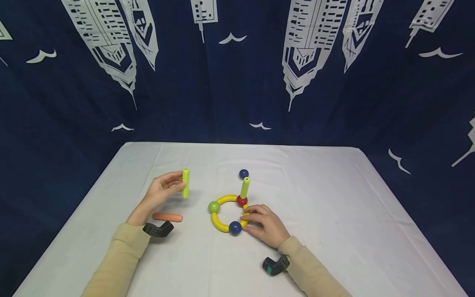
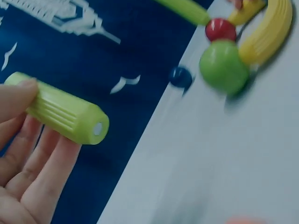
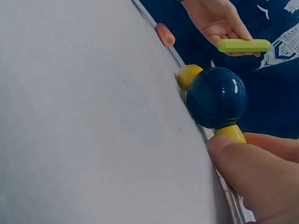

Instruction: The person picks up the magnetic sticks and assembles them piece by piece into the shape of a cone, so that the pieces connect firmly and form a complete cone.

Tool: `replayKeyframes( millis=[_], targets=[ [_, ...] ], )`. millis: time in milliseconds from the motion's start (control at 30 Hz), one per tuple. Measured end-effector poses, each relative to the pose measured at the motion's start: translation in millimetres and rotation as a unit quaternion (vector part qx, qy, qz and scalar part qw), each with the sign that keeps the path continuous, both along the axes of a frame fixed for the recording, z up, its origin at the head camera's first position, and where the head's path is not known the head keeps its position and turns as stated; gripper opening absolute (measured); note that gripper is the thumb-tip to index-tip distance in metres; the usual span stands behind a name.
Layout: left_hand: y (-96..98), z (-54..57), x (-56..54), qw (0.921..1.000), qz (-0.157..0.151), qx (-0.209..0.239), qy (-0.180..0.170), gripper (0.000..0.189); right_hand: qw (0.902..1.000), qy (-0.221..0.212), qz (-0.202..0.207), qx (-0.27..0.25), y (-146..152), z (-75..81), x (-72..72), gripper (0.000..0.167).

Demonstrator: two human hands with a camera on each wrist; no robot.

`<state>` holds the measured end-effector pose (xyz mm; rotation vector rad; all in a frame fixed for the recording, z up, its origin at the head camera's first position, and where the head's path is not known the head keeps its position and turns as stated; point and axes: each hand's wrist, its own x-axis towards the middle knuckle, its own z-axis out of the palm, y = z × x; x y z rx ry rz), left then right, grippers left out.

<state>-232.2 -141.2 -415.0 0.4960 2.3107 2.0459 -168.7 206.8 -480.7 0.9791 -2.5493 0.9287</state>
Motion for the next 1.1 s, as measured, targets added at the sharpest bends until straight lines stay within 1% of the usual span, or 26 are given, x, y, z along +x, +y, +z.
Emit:
replayKeyframes(
  millis=[133, 300, 400, 533, 633, 767, 900, 1100],
  targets=[
    [15.3, 2.7, 4.4, 0.9991, -0.003, 0.038, 0.015, 0.046, 0.9999, 0.011, 0.009, -0.004, 0, 0.2, -0.1, 0.027],
    [33.6, 1.7, 9.8, 0.9970, -0.005, 0.051, 0.059, 0.040, 0.9995, 0.026, 0.017, -0.011, 0, 0.0, -0.7, 0.027],
    [42.7, -0.9, 12.2, 0.9959, 0.000, 0.048, 0.077, 0.038, 0.9992, 0.032, 0.020, -0.015, -1, 0.0, -1.4, 0.027],
    [52.7, -2.0, 16.6, 0.9961, 0.009, 0.045, 0.076, 0.037, 0.9991, 0.030, 0.026, -0.018, -1, -0.3, -1.8, 0.027],
    [59.0, 3.9, 24.0, 0.9962, 0.011, 0.039, 0.077, 0.036, 0.9990, 0.028, 0.030, -0.018, -1, -0.8, -1.9, 0.027],
    [65.4, 11.7, 33.5, 0.9953, 0.005, 0.022, 0.094, 0.034, 0.9986, 0.033, 0.036, -0.018, -1, -1.7, -2.1, 0.027],
    [69.8, 10.1, 36.3, 0.9936, -0.003, 0.011, 0.112, 0.032, 0.9980, 0.040, 0.045, -0.023, 0, -2.9, -1.9, 0.026],
    [73.6, 5.6, 37.0, 0.9913, -0.010, 0.005, 0.131, 0.032, 0.9972, 0.044, 0.051, -0.032, 0, -3.4, -1.2, 0.026]
  ],
)
